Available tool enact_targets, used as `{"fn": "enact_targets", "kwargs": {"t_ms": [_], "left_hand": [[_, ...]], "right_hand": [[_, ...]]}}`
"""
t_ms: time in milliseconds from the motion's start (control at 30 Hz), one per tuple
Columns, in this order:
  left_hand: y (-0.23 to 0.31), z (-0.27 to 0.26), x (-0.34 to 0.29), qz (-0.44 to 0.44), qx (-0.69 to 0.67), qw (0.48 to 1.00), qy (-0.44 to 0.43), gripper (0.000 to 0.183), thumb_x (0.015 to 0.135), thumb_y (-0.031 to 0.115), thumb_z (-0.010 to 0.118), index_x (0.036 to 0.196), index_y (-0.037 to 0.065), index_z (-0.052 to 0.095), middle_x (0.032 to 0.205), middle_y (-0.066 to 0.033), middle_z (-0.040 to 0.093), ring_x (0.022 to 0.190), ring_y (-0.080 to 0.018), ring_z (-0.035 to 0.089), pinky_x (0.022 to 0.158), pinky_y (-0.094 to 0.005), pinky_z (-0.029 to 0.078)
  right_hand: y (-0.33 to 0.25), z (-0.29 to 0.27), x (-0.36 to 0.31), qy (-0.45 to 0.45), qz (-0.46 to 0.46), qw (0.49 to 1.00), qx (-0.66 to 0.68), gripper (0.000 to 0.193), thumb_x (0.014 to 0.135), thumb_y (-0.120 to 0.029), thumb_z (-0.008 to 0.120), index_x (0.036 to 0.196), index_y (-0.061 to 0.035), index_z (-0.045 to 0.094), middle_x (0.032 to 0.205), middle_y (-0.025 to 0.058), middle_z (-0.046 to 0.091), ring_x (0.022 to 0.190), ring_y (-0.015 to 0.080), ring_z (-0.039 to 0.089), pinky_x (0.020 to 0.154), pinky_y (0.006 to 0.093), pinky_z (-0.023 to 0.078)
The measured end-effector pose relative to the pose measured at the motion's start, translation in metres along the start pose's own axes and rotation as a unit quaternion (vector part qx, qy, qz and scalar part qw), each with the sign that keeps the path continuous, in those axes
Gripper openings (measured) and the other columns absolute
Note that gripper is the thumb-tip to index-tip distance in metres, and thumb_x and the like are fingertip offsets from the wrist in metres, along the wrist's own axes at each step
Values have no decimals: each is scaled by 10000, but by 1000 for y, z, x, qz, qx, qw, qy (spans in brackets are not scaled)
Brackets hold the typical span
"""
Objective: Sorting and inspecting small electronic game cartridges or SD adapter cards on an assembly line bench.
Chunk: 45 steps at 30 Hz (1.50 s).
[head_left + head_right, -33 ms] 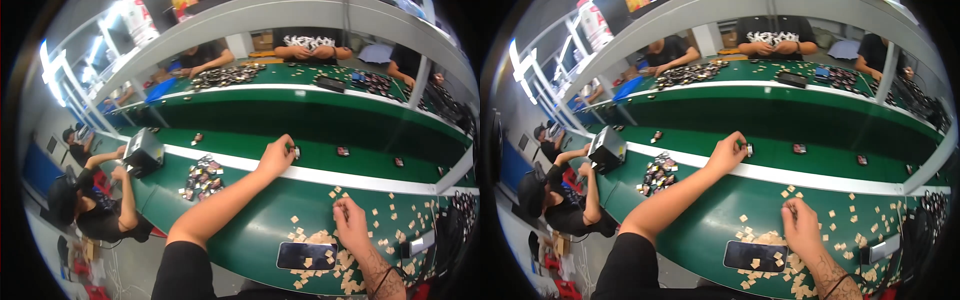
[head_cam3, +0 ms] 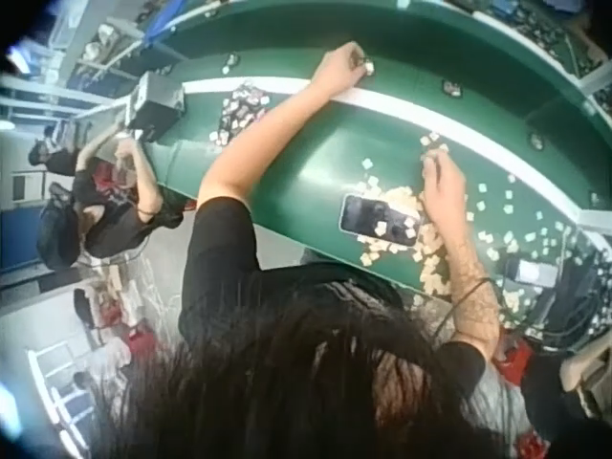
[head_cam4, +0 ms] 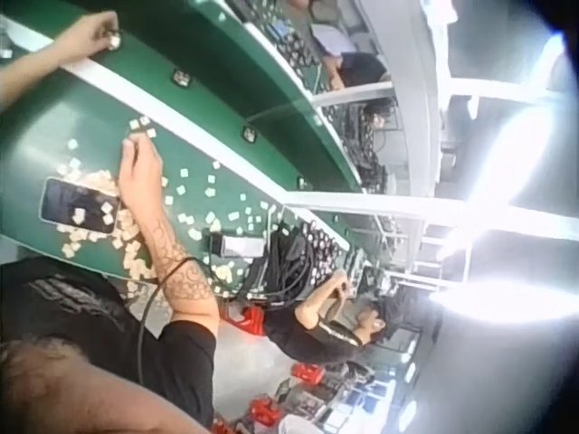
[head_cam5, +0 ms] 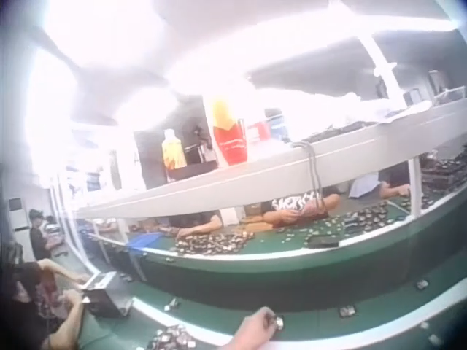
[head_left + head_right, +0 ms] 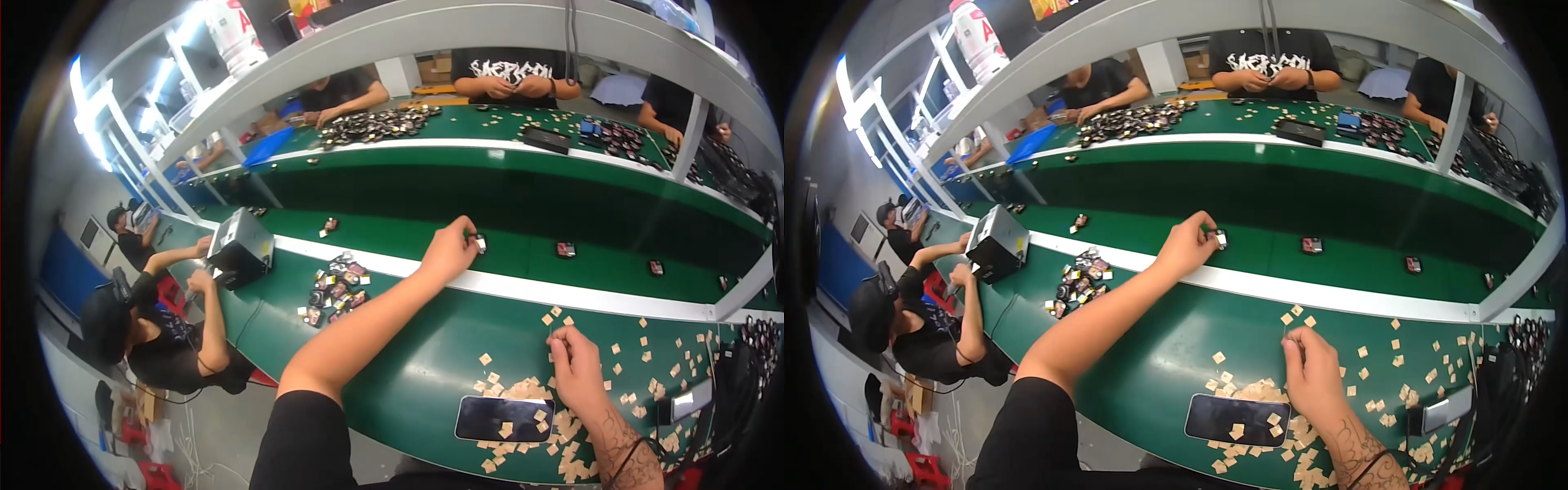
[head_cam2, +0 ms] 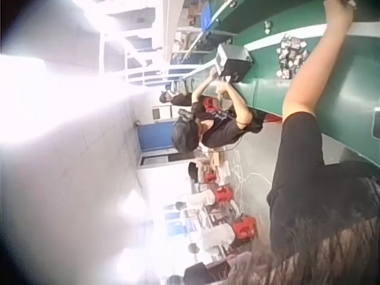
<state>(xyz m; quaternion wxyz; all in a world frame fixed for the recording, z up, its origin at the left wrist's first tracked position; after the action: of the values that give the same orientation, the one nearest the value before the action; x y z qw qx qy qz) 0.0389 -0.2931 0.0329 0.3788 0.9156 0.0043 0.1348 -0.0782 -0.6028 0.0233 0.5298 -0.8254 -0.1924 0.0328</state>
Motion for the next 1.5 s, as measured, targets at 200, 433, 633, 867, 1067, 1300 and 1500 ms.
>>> {"fn": "enact_targets", "kwargs": {"t_ms": [200, 433, 633, 867, 1067, 1300, 1500], "left_hand": [[-57, -63, -8, -10, 207, 978, -14, 471, 889, 215, 810, 1306, 59, 654, 1175, -201, 694, 1210, -420, 614, 1025, -512, 528], [-76, -180, -83, -63, 325, 928, -169, 542, 709, 301, 918, 1193, 118, 757, 1138, -179, 706, 1143, -395, 675, 990, -493, 554], [-92, -186, -103, -113, 344, 928, -89, 495, 743, 203, 908, 1204, 137, 743, 1156, -164, 659, 1145, -392, 652, 983, -505, 541], [-61, -162, -88, -2, 401, 909, -117, 456, 733, 185, 914, 1142, 75, 747, 1185, -126, 653, 1252, -361, 554, 1039, -501, 483], [28, -45, -97, 170, 191, 939, -228, 443, 794, 186, 876, 1189, 58, 721, 1132, -140, 683, 1109, -370, 643, 996, -458, 518], [103, 33, -138, 219, 121, 941, -227, 613, 855, 321, 881, 1387, 131, 643, 1102, -103, 606, 1074, -314, 623, 919, -440, 507], [81, 33, -141, 232, 35, 941, -245, 565, 851, 323, 893, 1313, 103, 653, 1136, -85, 596, 1075, -303, 609, 930, -429, 464]], "right_hand": [[-19, 5, 5, 29, -74, 997, -1, 80, 1034, -13, 594, 974, 18, 634, 846, 143, 661, 670, 268, 631, 633, 362, 497], [-14, -4, 5, 5, -16, 999, -40, 101, 1035, -71, 637, 961, -1, 632, 793, 136, 642, 687, 304, 639, 630, 381, 491], [-18, 3, 8, 2, -75, 997, 3, 78, 1025, -76, 654, 990, -7, 658, 833, 149, 670, 717, 336, 653, 658, 405, 513], [-20, 3, 5, -12, -87, 996, 6, 61, 1017, -55, 660, 1027, 1, 680, 891, 151, 708, 756, 329, 691, 686, 386, 541], [-13, 2, 4, -58, -6, 998, -17, 125, 994, -152, 737, 953, -42, 692, 752, 106, 689, 621, 296, 656, 601, 379, 519], [-21, -1, 14, -39, -79, 993, -74, 92, 1009, -110, 678, 1012, -19, 694, 853, 154, 698, 719, 367, 668, 681, 416, 551], [-33, 1, 2, -136, -67, 978, -143, 164, 970, 9, 667, 1122, -11, 725, 948, 124, 602, 848, 316, 656, 731, 390, 547]]}}
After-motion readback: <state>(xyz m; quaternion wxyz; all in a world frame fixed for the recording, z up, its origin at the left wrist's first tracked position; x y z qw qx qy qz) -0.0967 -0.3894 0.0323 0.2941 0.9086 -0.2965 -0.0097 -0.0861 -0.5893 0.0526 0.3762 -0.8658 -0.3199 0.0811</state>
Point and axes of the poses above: each hand's wrist, its own x-axis towards the middle knuckle, its own z-axis out of the palm, y = z × x, the point moved 5 cm from there along x, towards the middle knuckle
